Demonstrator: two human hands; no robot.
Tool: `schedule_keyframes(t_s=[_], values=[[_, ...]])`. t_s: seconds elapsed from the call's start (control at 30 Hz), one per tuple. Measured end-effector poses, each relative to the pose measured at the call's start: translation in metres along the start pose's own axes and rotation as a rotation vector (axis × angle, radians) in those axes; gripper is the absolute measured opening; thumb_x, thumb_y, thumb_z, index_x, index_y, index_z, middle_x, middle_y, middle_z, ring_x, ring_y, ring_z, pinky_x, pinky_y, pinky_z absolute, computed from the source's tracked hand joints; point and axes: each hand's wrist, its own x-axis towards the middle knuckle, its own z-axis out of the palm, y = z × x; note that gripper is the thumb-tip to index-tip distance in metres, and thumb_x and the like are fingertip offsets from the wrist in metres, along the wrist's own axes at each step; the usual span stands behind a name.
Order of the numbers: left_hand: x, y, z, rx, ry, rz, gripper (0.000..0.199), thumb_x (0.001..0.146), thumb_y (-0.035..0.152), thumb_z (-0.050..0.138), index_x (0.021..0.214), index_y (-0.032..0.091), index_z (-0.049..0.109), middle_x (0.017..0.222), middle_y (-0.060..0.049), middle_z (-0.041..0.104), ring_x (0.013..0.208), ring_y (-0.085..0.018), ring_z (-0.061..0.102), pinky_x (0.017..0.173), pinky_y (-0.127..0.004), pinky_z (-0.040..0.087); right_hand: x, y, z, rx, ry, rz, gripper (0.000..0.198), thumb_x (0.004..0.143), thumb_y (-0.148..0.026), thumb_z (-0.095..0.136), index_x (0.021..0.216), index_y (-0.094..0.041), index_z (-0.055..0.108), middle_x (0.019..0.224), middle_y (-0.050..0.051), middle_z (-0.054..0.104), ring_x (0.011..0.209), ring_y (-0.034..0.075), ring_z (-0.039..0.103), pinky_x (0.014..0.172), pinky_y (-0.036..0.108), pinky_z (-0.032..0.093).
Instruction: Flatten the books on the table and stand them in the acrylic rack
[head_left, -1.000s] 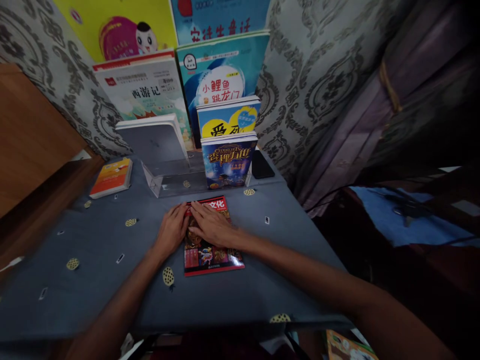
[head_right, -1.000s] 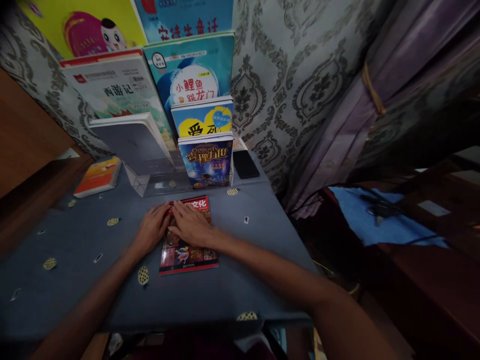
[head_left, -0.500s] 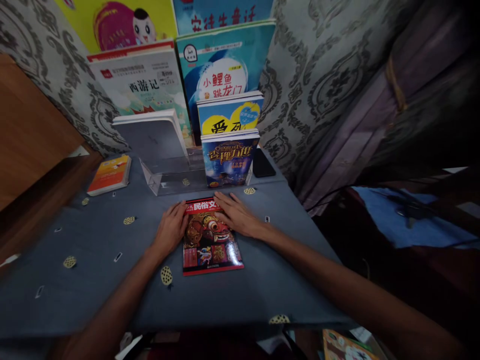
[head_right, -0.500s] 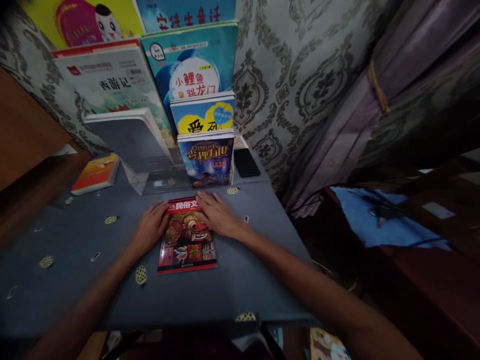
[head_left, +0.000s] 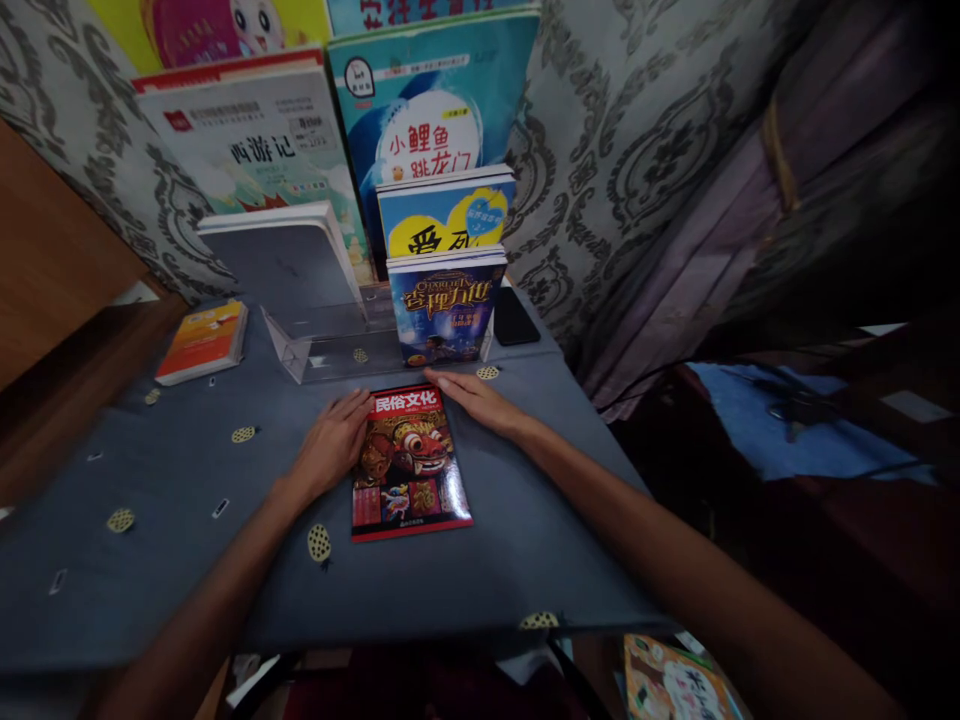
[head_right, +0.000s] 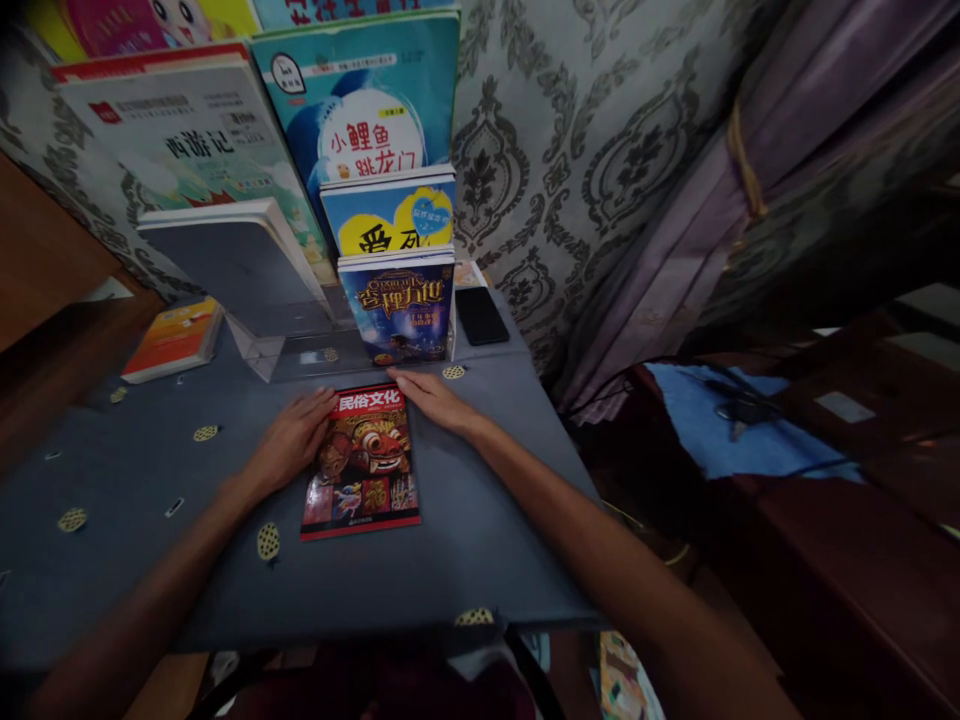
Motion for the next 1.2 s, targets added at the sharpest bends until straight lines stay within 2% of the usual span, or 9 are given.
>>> schedule_keyframes(t_s=[0.3,0.53,0.67,0.8,1.0,1.2], values=[[0.03,0.021,0.003,-0.058,-0.108,0.147,0.045,0.102,0.029,0.038,0.143,0.015,0.05,0.152,-0.013,0.049,0.142,-0.024,0.045,0.118,-0.047,0.037,0.002,-0.002,0.001,0.053,-0.001,0.008,0.059,0.099,-0.062,0.041,0.137,-0.021,0.061,0.147,0.007,0.056,0.138,0.027,0.05,0.121,0.053,0.031],[0.052,0.041,0.005,-0.112,-0.215,0.213,0.046,0.103,0.027,0.037,0.147,0.017,0.046,0.154,-0.011,0.046,0.148,-0.023,0.036,0.121,-0.05,0.029,0.002,0.0,0.002,0.051,-0.012,-0.028,0.072,0.095,-0.072,0.038,0.137,-0.018,0.061,0.146,0.01,0.057,0.138,0.028,0.049,0.121,0.051,0.03],[0.054,0.047,0.008,-0.132,-0.185,0.227,0.044,0.103,0.026,0.037,0.145,0.019,0.049,0.153,-0.01,0.049,0.147,-0.024,0.037,0.12,-0.054,0.026,0.002,0.0,0.003,0.012,-0.021,-0.065,0.073,0.095,-0.072,0.036,0.138,-0.019,0.06,0.147,0.009,0.056,0.138,0.027,0.049,0.12,0.05,0.032],[0.054,0.047,0.011,-0.13,-0.168,0.233,0.043,0.101,0.024,0.04,0.143,0.019,0.052,0.151,-0.01,0.051,0.146,-0.025,0.039,0.121,-0.055,0.025,-0.002,-0.002,0.007,-0.093,-0.027,-0.133,0.068,0.1,-0.065,0.031,0.14,-0.018,0.058,0.149,0.011,0.054,0.139,0.025,0.048,0.12,0.048,0.033],[0.052,0.047,0.014,-0.107,-0.134,0.259,0.039,0.101,0.022,0.04,0.136,0.019,0.057,0.145,-0.01,0.057,0.143,-0.023,0.043,0.122,-0.054,0.025,-0.018,-0.004,0.014,-0.338,-0.076,-0.169,0.058,0.105,-0.051,0.026,0.15,-0.02,0.045,0.157,0.011,0.043,0.149,0.023,0.033,0.124,0.053,0.021],[0.051,0.048,0.013,-0.115,-0.096,0.276,0.035,0.101,0.022,0.043,0.13,0.017,0.062,0.139,-0.011,0.062,0.138,-0.024,0.05,0.12,-0.051,0.03,-0.03,-0.005,0.013,-0.399,-0.091,-0.17,0.057,0.105,-0.048,0.025,0.153,-0.02,0.039,0.159,0.011,0.04,0.149,0.022,0.032,0.124,0.052,0.023]])
